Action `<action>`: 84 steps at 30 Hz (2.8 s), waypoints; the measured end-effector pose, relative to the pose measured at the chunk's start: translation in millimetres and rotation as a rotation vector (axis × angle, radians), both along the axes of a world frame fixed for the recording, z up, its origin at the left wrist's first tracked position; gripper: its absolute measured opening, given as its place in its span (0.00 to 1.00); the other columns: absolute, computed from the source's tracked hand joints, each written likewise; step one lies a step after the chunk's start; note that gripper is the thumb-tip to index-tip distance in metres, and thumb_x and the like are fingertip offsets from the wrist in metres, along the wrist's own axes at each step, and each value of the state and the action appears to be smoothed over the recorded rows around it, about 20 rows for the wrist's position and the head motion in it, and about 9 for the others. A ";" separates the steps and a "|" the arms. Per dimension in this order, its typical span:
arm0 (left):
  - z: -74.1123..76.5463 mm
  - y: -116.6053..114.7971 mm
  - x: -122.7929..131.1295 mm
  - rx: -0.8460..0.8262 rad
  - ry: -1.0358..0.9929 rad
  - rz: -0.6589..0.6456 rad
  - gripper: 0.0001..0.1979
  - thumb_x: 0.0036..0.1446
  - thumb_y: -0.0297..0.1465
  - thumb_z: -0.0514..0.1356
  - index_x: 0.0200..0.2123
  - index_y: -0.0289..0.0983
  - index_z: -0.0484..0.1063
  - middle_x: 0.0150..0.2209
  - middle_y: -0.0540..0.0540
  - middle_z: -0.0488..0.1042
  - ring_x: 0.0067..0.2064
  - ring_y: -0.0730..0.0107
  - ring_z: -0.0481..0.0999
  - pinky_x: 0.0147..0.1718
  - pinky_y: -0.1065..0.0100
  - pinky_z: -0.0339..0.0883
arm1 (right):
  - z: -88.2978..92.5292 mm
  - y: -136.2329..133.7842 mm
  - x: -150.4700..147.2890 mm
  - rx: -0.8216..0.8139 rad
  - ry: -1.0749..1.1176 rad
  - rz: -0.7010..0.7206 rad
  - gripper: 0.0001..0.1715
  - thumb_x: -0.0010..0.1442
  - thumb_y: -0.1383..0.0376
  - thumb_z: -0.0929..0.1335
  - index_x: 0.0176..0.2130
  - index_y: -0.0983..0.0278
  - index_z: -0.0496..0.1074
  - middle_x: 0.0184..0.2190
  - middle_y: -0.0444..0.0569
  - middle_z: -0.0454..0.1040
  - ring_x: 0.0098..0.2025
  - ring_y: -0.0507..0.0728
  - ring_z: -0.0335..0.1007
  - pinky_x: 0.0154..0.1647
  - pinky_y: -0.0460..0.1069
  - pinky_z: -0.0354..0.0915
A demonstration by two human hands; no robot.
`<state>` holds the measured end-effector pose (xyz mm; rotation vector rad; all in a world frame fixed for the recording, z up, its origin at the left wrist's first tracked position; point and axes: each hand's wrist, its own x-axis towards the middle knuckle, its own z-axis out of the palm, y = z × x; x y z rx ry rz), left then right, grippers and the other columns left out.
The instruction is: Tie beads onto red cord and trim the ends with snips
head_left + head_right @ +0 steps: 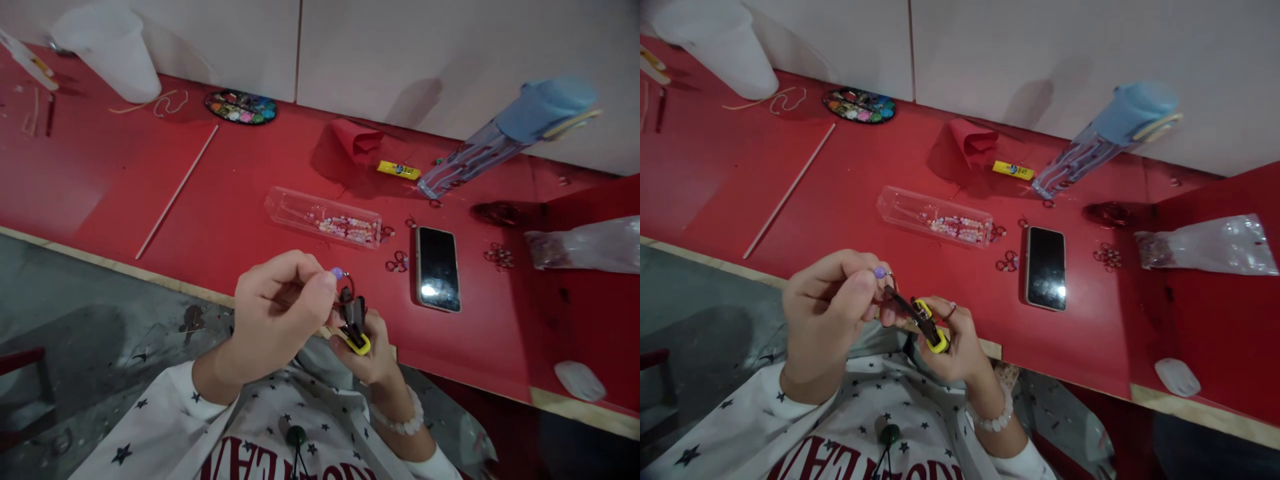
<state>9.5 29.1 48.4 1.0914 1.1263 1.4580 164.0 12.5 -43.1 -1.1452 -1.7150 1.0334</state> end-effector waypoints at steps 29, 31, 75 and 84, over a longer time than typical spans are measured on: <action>-1.1 1.3 0.9 0.017 -0.030 -0.020 0.12 0.56 0.26 0.58 0.21 0.38 0.63 0.17 0.55 0.68 0.18 0.78 0.68 0.16 0.76 0.67 | 5.6 3.5 -0.8 -0.099 0.000 0.030 0.13 0.44 0.67 0.69 0.35 0.63 0.72 0.28 0.50 0.77 0.30 0.58 0.73 0.29 0.50 0.69; -0.6 1.3 1.0 0.025 -0.017 -0.019 0.12 0.56 0.26 0.58 0.21 0.38 0.63 0.17 0.54 0.68 0.18 0.78 0.68 0.16 0.76 0.65 | 6.3 3.6 -1.2 -0.082 -0.001 0.024 0.13 0.45 0.67 0.69 0.35 0.62 0.72 0.28 0.50 0.77 0.30 0.59 0.73 0.29 0.50 0.70; -2.8 -5.2 -1.7 0.119 0.125 0.061 0.14 0.59 0.33 0.58 0.21 0.38 0.65 0.18 0.54 0.68 0.19 0.79 0.67 0.16 0.77 0.63 | 16.8 -13.5 15.8 0.136 -0.213 -0.084 0.21 0.49 0.68 0.66 0.46 0.62 0.70 0.35 0.50 0.78 0.33 0.59 0.75 0.35 0.51 0.71; -12.4 -14.3 -9.3 0.125 0.058 -0.080 0.13 0.62 0.36 0.56 0.26 0.38 0.67 0.20 0.52 0.68 0.20 0.77 0.68 0.19 0.74 0.65 | -36.2 21.0 37.0 0.143 -0.743 -0.253 0.37 0.50 0.50 0.71 0.51 0.71 0.68 0.48 0.67 0.70 0.54 0.75 0.61 0.54 0.70 0.58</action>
